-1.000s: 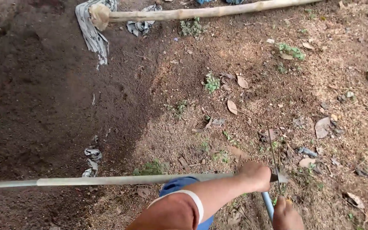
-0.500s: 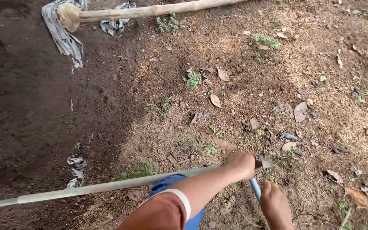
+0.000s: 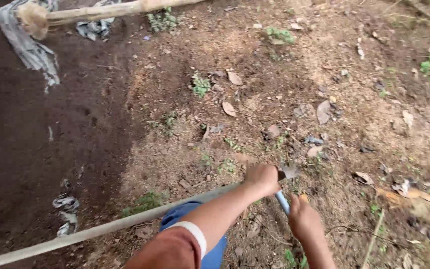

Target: The person uses a long-handled hoe to repeatedly dig into and loosen the soil in a garden area. They maintain a squatting position while working the ground, clearing small patches of dirt and debris.

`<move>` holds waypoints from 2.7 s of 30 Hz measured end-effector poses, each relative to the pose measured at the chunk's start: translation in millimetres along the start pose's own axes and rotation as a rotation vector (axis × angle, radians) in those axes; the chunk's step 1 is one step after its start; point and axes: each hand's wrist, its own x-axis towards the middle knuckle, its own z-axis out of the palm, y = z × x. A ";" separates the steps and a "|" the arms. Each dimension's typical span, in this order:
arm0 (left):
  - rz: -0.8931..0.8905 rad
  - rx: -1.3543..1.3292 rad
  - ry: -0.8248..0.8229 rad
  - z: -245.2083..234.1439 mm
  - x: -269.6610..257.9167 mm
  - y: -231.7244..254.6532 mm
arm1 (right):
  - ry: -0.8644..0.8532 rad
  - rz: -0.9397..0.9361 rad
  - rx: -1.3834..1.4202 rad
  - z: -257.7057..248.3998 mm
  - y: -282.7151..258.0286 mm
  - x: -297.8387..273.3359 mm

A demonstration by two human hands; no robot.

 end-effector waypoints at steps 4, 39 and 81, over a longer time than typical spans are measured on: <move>-0.100 -0.181 -0.077 -22.5 -25.2 2.4 | 0.030 0.039 0.080 4.9 1.2 -8.5; 0.089 -0.085 0.134 -10.1 -24.2 -1.5 | 0.075 0.013 0.196 3.7 15.7 -66.9; -0.019 0.081 -0.008 -23.2 -14.5 0.6 | -0.033 0.017 0.232 0.3 -8.4 -48.0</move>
